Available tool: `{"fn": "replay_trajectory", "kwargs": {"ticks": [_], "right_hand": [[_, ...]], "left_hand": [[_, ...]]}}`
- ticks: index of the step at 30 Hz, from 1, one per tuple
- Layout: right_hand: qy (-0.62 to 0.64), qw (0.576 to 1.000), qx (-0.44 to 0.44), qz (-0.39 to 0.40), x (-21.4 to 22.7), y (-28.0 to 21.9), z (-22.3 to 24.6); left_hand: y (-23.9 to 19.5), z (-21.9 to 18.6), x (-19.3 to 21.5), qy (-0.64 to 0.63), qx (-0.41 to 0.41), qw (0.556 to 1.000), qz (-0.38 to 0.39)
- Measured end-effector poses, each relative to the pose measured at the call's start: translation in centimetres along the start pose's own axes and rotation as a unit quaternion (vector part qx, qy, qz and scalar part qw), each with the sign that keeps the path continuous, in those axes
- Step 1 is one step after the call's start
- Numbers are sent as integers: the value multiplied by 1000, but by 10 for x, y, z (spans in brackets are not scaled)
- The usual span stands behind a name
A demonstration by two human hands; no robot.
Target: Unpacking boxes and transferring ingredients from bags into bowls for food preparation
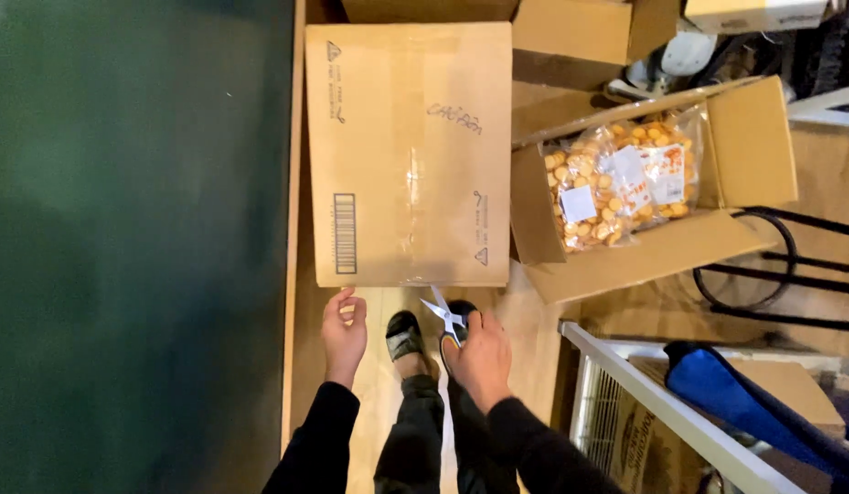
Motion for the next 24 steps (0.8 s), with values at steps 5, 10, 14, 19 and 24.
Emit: {"fn": "replay_trajectory", "kwargs": {"ticks": [5, 10, 14, 19, 24], "right_hand": [[-35, 995, -30, -85, -15, -19, 27], [-112, 986, -88, -92, -34, -40, 72], [-173, 976, -99, -92, -45, -50, 95], [-186, 970, -115, -105, -47, -49, 96], [-198, 971, -77, -113, -51, -51, 81]], "left_hand": [[17, -20, -17, -49, 247, 967, -33], [19, -39, -19, -71, 253, 964, -31], [2, -19, -6, -130, 273, 953, -17], [-21, 58, 21, -122, 277, 953, -15], [-46, 73, 54, -102, 303, 946, -46]]}}
Point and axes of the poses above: each hand's wrist, its own y-axis towards the middle knuckle, its own x-axis out of the back of the hand, z = x × y, the point moved 7 cm from there along y, towards the middle knuckle, and after that the axes turned 8 degrees about -z, right-handed, at the moved point
